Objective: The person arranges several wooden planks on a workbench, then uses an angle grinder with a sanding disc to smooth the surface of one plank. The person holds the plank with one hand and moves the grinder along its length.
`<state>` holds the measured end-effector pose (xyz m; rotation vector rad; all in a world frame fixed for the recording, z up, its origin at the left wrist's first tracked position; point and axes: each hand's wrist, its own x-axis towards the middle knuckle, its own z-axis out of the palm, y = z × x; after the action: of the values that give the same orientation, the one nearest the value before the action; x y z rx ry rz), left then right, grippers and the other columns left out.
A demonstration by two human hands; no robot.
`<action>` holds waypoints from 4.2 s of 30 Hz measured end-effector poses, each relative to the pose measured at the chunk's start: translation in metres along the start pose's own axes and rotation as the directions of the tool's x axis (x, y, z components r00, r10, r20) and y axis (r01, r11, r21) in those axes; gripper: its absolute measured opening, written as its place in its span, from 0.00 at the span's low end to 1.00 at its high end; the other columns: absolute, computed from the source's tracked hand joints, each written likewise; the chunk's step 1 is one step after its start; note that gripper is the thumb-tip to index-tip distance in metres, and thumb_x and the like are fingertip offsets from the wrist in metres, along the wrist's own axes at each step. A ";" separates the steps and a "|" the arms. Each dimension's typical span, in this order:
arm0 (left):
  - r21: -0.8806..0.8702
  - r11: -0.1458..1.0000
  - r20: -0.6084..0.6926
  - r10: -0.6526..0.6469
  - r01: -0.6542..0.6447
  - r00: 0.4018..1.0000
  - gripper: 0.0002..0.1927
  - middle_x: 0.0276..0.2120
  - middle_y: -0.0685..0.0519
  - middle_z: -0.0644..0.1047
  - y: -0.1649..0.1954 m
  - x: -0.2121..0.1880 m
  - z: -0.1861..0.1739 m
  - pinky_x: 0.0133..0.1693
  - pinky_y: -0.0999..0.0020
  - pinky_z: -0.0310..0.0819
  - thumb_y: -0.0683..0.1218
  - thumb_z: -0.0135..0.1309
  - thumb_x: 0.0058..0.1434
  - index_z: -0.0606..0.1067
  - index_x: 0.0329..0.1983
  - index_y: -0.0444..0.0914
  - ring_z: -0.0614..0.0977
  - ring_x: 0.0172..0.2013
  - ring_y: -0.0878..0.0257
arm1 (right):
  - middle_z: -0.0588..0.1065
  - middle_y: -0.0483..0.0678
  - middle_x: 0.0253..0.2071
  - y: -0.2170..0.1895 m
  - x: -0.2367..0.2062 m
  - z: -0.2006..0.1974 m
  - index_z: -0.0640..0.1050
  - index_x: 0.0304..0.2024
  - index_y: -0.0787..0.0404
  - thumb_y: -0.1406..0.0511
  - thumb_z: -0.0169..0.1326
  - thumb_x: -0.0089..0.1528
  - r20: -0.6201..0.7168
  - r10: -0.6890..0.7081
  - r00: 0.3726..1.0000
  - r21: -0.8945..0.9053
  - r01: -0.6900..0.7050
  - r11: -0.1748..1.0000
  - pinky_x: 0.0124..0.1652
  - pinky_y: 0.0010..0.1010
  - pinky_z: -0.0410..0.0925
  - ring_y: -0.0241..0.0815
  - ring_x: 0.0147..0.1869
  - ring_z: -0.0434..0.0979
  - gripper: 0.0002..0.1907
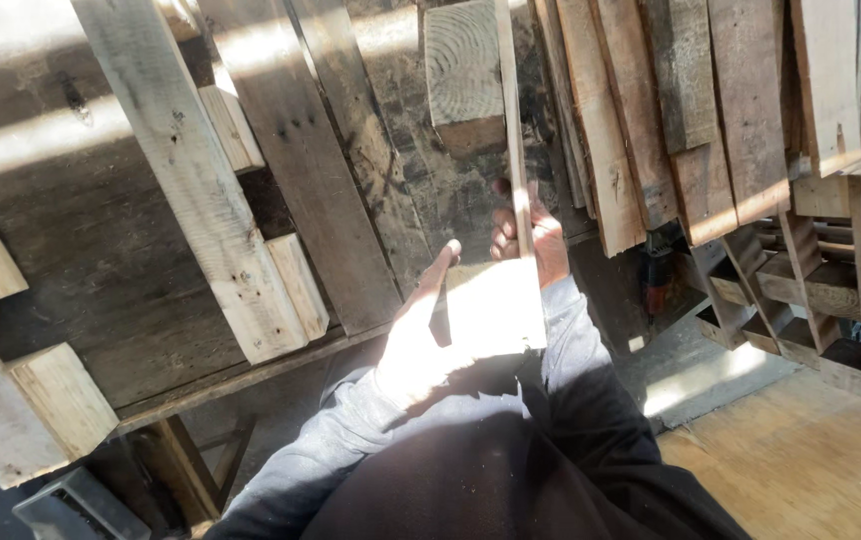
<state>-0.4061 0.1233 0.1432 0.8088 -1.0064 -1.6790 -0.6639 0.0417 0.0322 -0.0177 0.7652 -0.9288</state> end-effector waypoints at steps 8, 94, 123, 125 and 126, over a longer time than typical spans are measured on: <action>0.188 0.864 0.027 -0.480 0.467 0.877 0.58 0.77 0.48 0.58 -0.011 -0.017 -0.026 0.51 0.62 0.81 0.41 0.64 0.50 0.45 0.80 0.51 0.78 0.62 0.54 | 0.72 0.44 0.28 0.006 -0.008 0.025 0.76 0.51 0.61 0.47 0.46 0.74 -0.065 -0.058 0.996 -0.145 0.048 0.988 0.23 0.27 0.64 0.35 0.24 0.70 0.25; -0.084 0.951 -0.393 -0.307 0.299 0.867 0.53 0.59 0.37 0.74 -0.010 -0.004 -0.320 0.55 0.57 0.77 0.48 0.66 0.53 0.45 0.74 0.43 0.79 0.55 0.53 | 0.77 0.67 0.40 0.041 0.085 0.036 0.78 0.49 0.63 0.50 0.36 0.78 0.096 -0.829 0.551 -0.889 -0.327 -0.320 0.45 0.57 0.69 0.72 0.46 0.76 0.27; -0.038 0.993 -0.690 -0.107 0.111 0.716 0.49 0.59 0.49 0.75 -0.036 0.027 -0.259 0.55 0.67 0.79 0.45 0.66 0.60 0.51 0.78 0.35 0.79 0.53 0.64 | 0.74 0.66 0.31 0.033 0.093 0.026 0.73 0.47 0.66 0.54 0.34 0.77 0.018 -0.717 0.697 -0.964 -0.177 -0.196 0.38 0.56 0.67 0.72 0.38 0.76 0.24; 0.001 0.986 -0.693 -0.118 0.165 0.711 0.49 0.57 0.48 0.77 -0.033 0.027 -0.260 0.54 0.67 0.80 0.45 0.66 0.60 0.52 0.78 0.34 0.80 0.52 0.64 | 0.74 0.66 0.33 0.033 0.093 0.025 0.73 0.46 0.66 0.54 0.35 0.78 0.072 -0.721 0.690 -0.960 -0.149 -0.239 0.39 0.57 0.67 0.73 0.40 0.75 0.23; 0.005 0.984 -0.689 -0.127 0.180 0.713 0.49 0.56 0.48 0.77 -0.031 0.027 -0.260 0.54 0.67 0.80 0.45 0.66 0.60 0.52 0.78 0.33 0.81 0.51 0.64 | 0.74 0.66 0.34 0.034 0.093 0.024 0.73 0.45 0.66 0.55 0.35 0.79 0.095 -0.720 0.688 -0.956 -0.139 -0.259 0.40 0.57 0.66 0.74 0.40 0.74 0.23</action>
<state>-0.2011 0.0390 0.0007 1.4642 -0.4743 -1.2904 -0.5922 -0.0123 -0.0157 -1.6402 2.0915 -0.5309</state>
